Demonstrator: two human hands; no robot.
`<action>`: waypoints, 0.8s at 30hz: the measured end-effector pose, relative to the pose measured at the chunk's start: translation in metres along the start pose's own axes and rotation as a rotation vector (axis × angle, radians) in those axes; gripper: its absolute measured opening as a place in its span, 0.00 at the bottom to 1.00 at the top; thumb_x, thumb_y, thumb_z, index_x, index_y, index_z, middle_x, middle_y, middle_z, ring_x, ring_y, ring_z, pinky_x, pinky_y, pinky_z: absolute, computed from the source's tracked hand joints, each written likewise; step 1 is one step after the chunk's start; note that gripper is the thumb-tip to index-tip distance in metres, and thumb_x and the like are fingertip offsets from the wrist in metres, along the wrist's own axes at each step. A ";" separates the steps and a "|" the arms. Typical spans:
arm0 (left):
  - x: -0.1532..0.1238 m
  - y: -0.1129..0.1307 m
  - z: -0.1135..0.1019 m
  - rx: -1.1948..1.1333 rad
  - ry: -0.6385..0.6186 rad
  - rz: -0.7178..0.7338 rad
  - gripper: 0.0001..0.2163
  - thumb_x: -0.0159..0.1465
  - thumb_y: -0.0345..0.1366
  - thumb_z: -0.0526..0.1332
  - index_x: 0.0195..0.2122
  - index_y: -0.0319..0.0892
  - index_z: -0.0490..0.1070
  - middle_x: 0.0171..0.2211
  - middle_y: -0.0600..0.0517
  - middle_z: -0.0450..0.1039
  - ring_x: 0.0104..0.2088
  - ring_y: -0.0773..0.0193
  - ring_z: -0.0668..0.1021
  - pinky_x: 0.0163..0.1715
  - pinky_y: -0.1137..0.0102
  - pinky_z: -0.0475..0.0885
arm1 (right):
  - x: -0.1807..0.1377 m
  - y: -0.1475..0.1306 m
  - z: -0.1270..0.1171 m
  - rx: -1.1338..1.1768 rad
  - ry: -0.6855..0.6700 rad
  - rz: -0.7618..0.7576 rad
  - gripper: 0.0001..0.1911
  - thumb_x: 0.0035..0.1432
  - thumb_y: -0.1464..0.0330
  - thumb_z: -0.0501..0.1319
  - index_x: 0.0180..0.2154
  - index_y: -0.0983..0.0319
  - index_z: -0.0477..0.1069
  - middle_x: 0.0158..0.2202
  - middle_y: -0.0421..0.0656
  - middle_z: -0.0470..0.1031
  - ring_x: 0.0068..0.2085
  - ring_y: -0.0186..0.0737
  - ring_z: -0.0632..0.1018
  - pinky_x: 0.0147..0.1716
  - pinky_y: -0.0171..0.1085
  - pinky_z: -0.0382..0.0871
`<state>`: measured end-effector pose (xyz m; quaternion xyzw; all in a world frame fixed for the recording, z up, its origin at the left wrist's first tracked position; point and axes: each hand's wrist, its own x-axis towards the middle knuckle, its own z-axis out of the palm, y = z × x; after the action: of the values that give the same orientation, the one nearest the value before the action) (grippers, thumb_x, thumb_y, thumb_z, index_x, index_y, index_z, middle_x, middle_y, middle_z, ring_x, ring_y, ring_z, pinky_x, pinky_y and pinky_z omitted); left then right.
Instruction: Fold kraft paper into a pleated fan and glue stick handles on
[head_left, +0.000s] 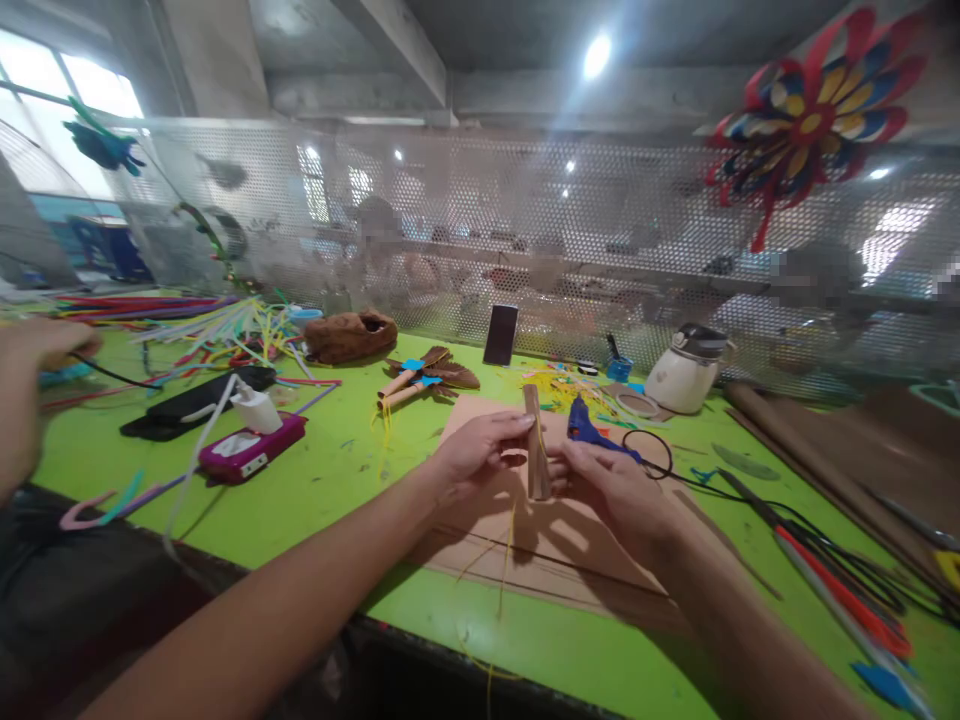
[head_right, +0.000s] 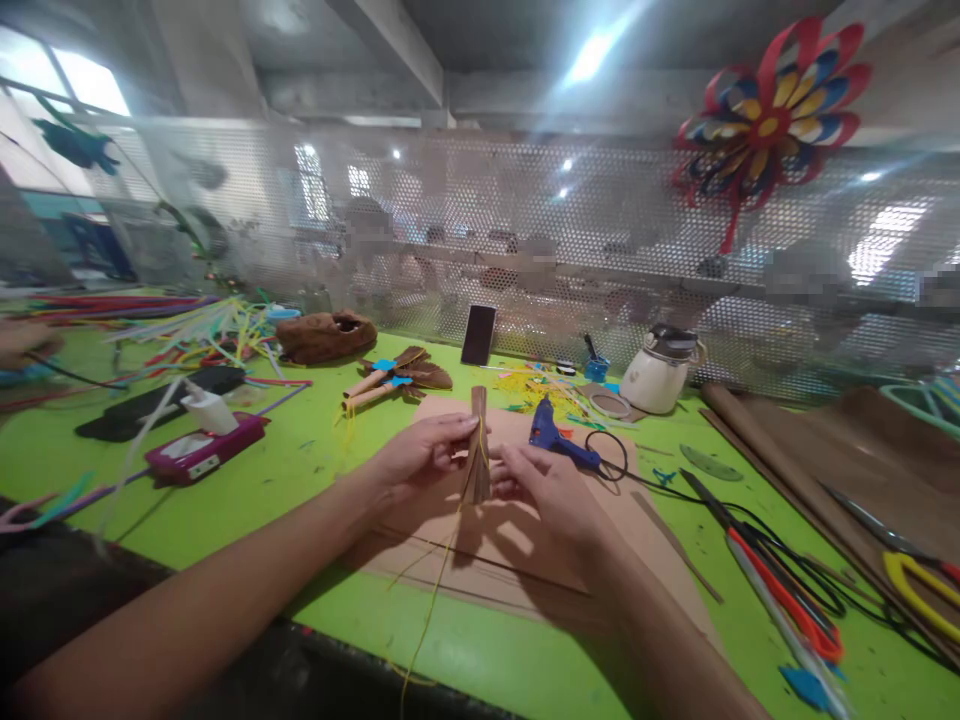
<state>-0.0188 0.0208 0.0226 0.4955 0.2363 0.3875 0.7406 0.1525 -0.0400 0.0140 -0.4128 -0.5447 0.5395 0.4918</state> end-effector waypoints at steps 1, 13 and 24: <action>0.001 0.002 -0.002 -0.016 0.021 0.014 0.08 0.54 0.37 0.65 0.30 0.37 0.73 0.28 0.51 0.71 0.30 0.68 0.71 0.34 0.71 0.62 | -0.002 -0.001 0.002 -0.016 -0.034 -0.011 0.18 0.52 0.56 0.62 0.36 0.64 0.75 0.29 0.43 0.73 0.30 0.36 0.72 0.33 0.36 0.66; 0.005 0.000 -0.008 0.058 0.219 0.197 0.10 0.56 0.41 0.62 0.28 0.38 0.71 0.29 0.51 0.70 0.29 0.67 0.69 0.35 0.69 0.62 | -0.014 -0.009 0.021 -0.396 0.087 -0.049 0.19 0.51 0.53 0.58 0.24 0.63 0.72 0.13 0.33 0.54 0.17 0.29 0.56 0.18 0.32 0.48; 0.002 0.002 -0.004 -0.041 0.180 0.191 0.09 0.55 0.40 0.64 0.30 0.38 0.73 0.31 0.51 0.71 0.30 0.68 0.69 0.35 0.71 0.63 | -0.012 0.014 0.029 -0.457 0.215 -0.087 0.15 0.48 0.57 0.61 0.22 0.62 0.71 0.16 0.36 0.61 0.20 0.33 0.61 0.20 0.33 0.52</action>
<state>-0.0211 0.0245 0.0225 0.4638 0.2457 0.5039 0.6861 0.1246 -0.0564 0.0004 -0.5441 -0.6144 0.3338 0.4637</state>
